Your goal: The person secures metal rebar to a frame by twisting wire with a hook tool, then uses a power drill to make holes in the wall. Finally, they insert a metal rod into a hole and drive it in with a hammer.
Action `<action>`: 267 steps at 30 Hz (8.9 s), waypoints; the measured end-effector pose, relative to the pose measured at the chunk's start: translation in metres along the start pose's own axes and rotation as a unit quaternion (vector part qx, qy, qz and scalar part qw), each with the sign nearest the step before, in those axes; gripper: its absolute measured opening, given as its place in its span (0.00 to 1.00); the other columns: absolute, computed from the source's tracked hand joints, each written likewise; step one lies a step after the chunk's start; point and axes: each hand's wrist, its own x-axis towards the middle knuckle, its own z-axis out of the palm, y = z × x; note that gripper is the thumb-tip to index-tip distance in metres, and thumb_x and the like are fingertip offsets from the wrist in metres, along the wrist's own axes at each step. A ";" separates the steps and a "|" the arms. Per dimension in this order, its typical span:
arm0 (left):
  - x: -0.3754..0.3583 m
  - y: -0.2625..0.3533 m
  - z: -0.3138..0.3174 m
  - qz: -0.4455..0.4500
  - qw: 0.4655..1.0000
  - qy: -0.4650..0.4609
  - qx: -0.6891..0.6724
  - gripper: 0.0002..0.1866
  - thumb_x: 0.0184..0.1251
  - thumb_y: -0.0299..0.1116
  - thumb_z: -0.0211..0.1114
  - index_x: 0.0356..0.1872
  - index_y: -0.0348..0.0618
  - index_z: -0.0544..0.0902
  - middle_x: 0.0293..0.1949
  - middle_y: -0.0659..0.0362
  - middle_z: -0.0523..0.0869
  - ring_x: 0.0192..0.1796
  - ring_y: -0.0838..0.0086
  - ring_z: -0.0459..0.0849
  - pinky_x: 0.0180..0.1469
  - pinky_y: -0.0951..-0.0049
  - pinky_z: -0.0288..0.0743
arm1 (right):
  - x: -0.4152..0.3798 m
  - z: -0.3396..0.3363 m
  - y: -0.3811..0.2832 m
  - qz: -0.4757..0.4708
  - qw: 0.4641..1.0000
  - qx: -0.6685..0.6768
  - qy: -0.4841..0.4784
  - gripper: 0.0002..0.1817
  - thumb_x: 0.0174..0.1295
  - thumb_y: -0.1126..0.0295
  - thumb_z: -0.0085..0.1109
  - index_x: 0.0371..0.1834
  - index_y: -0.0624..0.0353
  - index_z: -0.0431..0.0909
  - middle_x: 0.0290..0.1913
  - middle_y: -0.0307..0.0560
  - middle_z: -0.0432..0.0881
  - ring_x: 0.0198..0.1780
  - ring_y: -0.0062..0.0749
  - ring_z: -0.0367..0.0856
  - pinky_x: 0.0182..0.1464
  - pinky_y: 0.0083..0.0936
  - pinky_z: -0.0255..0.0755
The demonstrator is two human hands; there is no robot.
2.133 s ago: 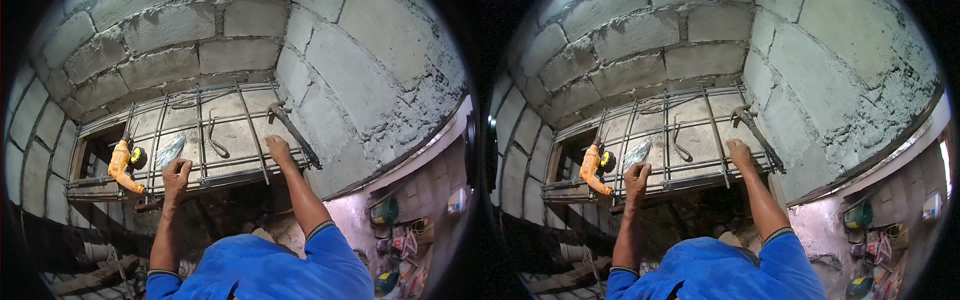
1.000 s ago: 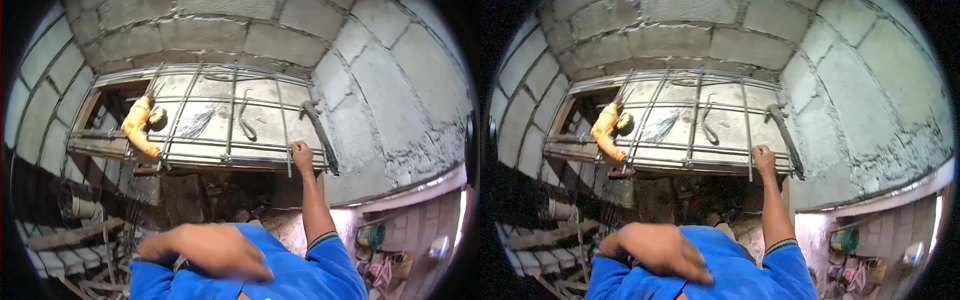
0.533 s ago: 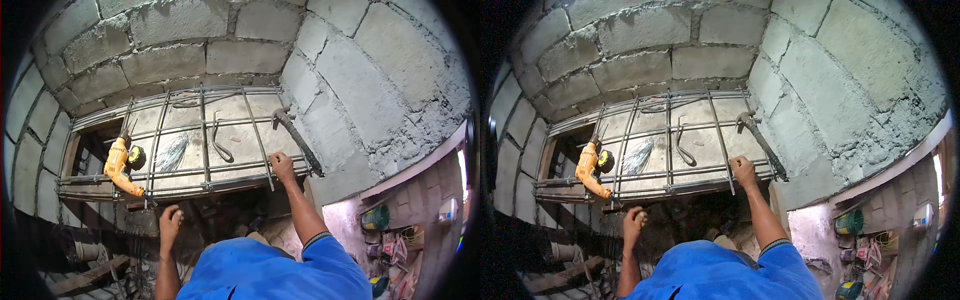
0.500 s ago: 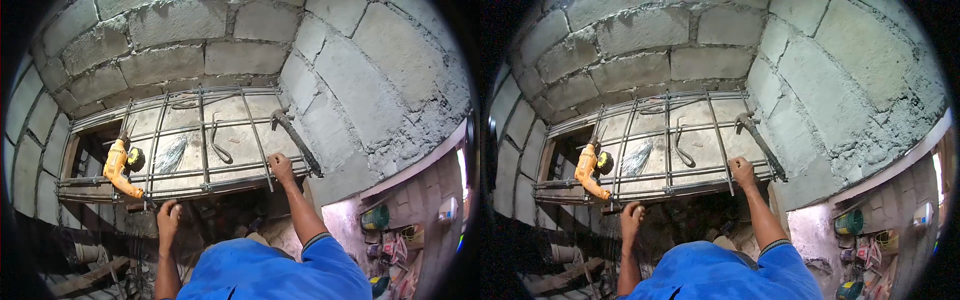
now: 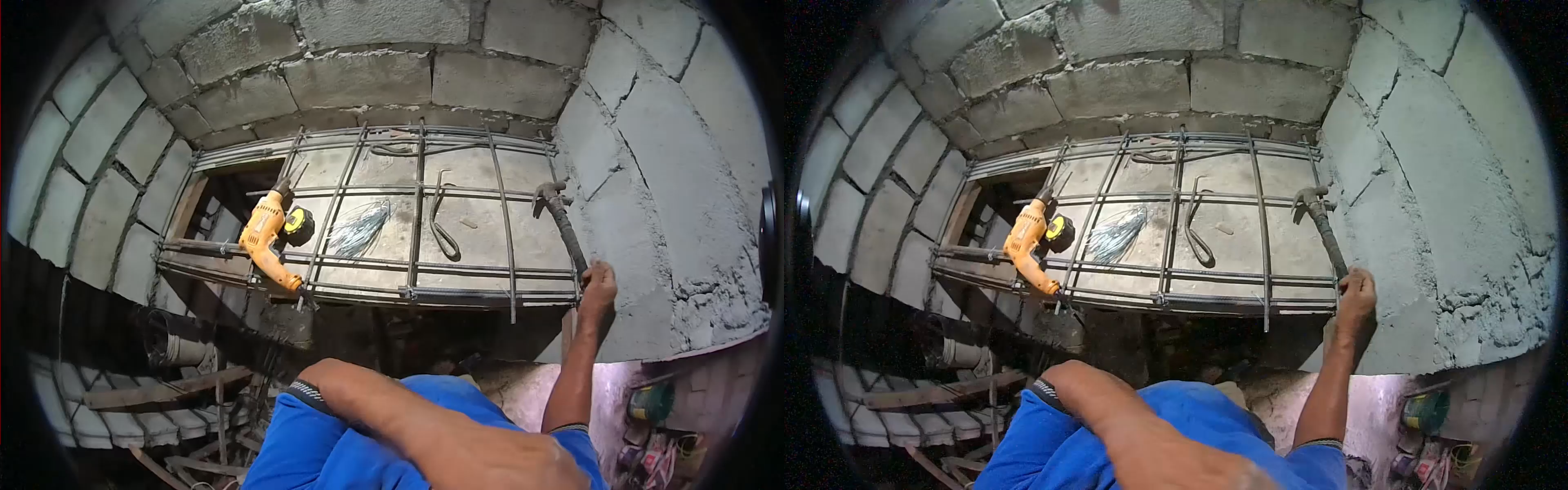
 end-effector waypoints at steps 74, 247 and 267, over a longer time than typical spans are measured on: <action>-0.428 0.152 -0.222 -0.473 0.273 0.478 0.688 0.38 0.58 0.46 0.74 0.65 0.34 0.72 0.60 0.38 0.77 0.62 0.43 0.75 0.66 0.53 0.67 | -0.046 0.265 -0.105 -0.157 0.848 -0.315 -0.396 0.19 0.55 0.60 0.64 0.35 0.69 0.85 0.35 0.69 0.85 0.41 0.60 0.86 0.46 0.49 0.78; -0.114 -0.316 -0.388 -0.352 0.679 0.645 -0.003 0.27 0.54 0.45 0.80 0.38 0.26 0.82 0.31 0.51 0.88 0.28 0.66 0.88 0.30 0.67 0.82 | 0.112 0.163 -0.035 -0.325 0.714 -0.510 -0.353 0.16 0.50 0.72 0.62 0.43 0.64 0.78 0.38 0.58 0.85 0.39 0.52 0.88 0.42 0.43 0.82; -0.133 -0.334 -0.407 -0.355 0.664 0.657 0.035 0.24 0.57 0.41 0.77 0.35 0.24 0.82 0.29 0.50 0.87 0.25 0.66 0.88 0.27 0.68 0.80 | 0.103 0.171 -0.048 -0.291 0.712 -0.530 -0.357 0.13 0.50 0.71 0.63 0.38 0.63 0.79 0.36 0.57 0.86 0.36 0.51 0.88 0.40 0.43 0.82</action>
